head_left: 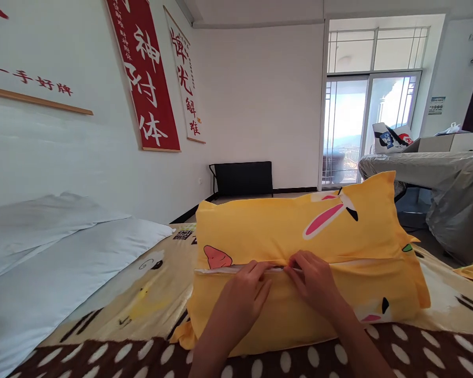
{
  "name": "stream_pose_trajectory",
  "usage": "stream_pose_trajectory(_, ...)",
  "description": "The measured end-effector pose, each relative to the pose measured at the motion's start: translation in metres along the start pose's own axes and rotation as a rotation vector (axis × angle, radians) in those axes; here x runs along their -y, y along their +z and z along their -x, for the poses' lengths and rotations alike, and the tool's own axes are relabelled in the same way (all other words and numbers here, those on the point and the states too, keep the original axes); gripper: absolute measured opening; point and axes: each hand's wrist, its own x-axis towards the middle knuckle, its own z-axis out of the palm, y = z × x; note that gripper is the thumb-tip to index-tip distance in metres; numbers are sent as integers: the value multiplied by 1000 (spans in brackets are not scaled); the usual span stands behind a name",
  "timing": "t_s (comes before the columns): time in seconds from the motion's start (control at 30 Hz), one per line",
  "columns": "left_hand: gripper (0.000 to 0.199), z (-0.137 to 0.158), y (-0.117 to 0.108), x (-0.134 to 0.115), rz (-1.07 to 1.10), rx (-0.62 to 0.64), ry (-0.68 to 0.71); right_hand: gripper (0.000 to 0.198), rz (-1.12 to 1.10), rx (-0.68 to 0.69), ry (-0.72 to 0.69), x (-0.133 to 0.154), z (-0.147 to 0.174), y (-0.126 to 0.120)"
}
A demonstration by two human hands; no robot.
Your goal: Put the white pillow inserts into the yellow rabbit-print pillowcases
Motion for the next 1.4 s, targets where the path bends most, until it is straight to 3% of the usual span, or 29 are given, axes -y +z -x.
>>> stream_pose_trajectory(0.23, 30, -3, 14, 1, 42, -111, -85, 7, 12, 143, -11, 7, 0, -13)
stream_pose_trajectory(0.4, 24, -6, 18, -6, 13, -118, -16, 5, -15, 217, -12, 11, 1, -22)
stream_pose_trajectory(0.67, 13, -6, 26, -15, -61, -65, -12, 6, -7, 214, -37, 15, -1, -25)
stream_pose_trajectory(1.03, 6, -9, 32, -8, 205, -106, -38, 13, -18, 243, -33, 18, -1, -29)
stream_pose_trajectory(1.4, 6, -8, 28, -7, 238, -73, -58, 12, -32, 232, -23, 17, 0, -27)
